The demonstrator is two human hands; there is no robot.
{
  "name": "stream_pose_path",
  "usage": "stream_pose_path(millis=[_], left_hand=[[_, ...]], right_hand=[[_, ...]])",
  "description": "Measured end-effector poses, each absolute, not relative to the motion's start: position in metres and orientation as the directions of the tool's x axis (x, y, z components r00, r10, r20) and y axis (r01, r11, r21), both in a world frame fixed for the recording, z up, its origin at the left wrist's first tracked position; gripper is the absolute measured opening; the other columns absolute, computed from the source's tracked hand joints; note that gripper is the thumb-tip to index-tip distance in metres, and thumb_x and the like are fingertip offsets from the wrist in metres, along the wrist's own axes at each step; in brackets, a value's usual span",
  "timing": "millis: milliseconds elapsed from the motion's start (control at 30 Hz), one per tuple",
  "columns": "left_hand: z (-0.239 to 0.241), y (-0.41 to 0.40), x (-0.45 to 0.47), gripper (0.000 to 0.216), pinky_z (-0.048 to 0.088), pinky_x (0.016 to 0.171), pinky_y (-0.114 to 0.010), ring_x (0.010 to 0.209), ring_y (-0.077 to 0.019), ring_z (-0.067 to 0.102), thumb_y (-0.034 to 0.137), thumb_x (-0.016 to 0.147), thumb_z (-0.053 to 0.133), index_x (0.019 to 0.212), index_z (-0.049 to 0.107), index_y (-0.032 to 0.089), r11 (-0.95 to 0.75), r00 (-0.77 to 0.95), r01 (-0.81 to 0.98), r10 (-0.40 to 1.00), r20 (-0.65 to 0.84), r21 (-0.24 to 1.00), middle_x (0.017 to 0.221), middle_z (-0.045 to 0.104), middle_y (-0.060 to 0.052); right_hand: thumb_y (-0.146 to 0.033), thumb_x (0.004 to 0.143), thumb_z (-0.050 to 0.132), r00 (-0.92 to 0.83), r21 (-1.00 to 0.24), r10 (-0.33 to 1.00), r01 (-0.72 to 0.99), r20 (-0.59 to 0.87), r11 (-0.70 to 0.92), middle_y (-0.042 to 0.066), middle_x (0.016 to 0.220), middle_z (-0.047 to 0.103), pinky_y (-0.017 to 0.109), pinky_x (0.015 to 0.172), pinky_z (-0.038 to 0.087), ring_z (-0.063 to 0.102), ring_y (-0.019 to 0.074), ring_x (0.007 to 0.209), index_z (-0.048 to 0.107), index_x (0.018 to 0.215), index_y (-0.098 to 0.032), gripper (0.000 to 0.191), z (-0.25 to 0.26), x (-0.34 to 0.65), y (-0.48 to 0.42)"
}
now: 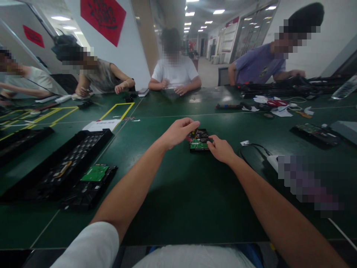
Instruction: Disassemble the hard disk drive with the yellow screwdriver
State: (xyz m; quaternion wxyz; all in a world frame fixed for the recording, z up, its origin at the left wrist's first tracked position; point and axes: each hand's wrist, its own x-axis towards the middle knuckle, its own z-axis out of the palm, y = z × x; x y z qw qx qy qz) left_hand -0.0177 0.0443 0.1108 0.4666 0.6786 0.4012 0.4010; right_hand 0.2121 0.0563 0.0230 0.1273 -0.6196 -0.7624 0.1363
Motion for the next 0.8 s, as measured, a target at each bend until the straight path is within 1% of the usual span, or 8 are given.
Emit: stream_pose_path(millis=[167,267,433,567,633,733,800], left_hand=[[0.1082,0.0428,-0.016,0.032,0.061,0.075,-0.036,0.093,-0.0214,0.068,0.045,0.093,0.059,0.097,0.065,0.014,-0.092,0.394,-0.021,0.914,0.093,0.996,0.095,0.071,-0.012],[0.1044,0.0451,-0.0161,0.033,0.061,0.08,-0.039,0.095,-0.0223,0.068,0.045,0.093,0.059,0.097,0.067,0.014,-0.034,0.432,-0.084,0.899,0.068,0.996,0.096,0.071,-0.013],[0.1045,0.047,-0.0163,0.032,0.062,0.078,-0.039,0.091,-0.02,0.065,0.045,0.091,0.06,0.095,0.067,0.014,-0.025,0.382,-0.071,0.923,0.051,0.997,0.094,0.067,-0.01],[0.1079,0.047,-0.0165,0.027,0.063,0.071,-0.036,0.09,-0.0187,0.06,0.042,0.09,0.061,0.089,0.064,0.015,-0.08,0.268,-0.041,0.96,0.088,0.996,0.096,0.061,-0.009],[0.1094,0.0469,-0.0173,0.025,0.063,0.066,-0.034,0.091,-0.0195,0.06,0.039,0.09,0.06,0.088,0.063,0.015,-0.104,0.24,-0.012,0.965,0.104,0.994,0.096,0.061,-0.01],[0.1109,0.0464,-0.019,0.023,0.061,0.062,-0.031,0.091,-0.0213,0.063,0.037,0.09,0.059,0.09,0.064,0.014,-0.116,0.264,0.021,0.959,0.106,0.993,0.093,0.064,-0.011],[0.1109,0.0457,-0.0196,0.024,0.061,0.062,-0.031,0.091,-0.0224,0.066,0.038,0.09,0.06,0.091,0.064,0.014,-0.088,0.309,-0.007,0.947,0.086,0.996,0.091,0.067,-0.012]], right_hand=[[-0.043,0.107,0.042,-0.205,-0.37,0.979,0.908,0.022,0.198,0.012,0.107,0.075,0.032,0.071,0.046,0.069,0.0257,0.089,0.051,0.144,-0.02,0.044,0.023,0.2125,0.056],[-0.043,0.107,0.042,-0.203,-0.371,0.979,0.908,0.02,0.196,0.011,0.107,0.075,0.032,0.073,0.046,0.07,0.025,0.089,0.051,0.145,-0.021,0.044,0.0214,0.2131,0.0566],[-0.044,0.108,0.041,-0.199,-0.377,0.98,0.906,0.019,0.192,0.011,0.105,0.076,0.032,0.074,0.046,0.07,0.0249,0.089,0.051,0.145,-0.02,0.045,0.0228,0.2125,0.0562],[-0.043,0.107,0.042,-0.194,-0.366,0.981,0.912,0.012,0.185,0.012,0.103,0.076,0.032,0.075,0.046,0.07,0.0253,0.089,0.051,0.145,-0.019,0.046,0.0243,0.2114,0.0557],[-0.043,0.107,0.043,-0.192,-0.369,0.981,0.911,0.013,0.183,0.012,0.104,0.076,0.032,0.074,0.046,0.07,0.025,0.088,0.051,0.145,-0.019,0.046,0.0237,0.2113,0.0562],[-0.043,0.106,0.043,-0.185,-0.371,0.982,0.91,0.029,0.183,0.012,0.105,0.076,0.033,0.073,0.046,0.07,0.0255,0.087,0.053,0.144,-0.019,0.045,0.0216,0.2119,0.0574],[-0.043,0.106,0.043,-0.185,-0.372,0.982,0.909,0.036,0.185,0.012,0.105,0.076,0.033,0.073,0.046,0.07,0.026,0.087,0.053,0.144,-0.02,0.046,0.0205,0.2125,0.0579]])
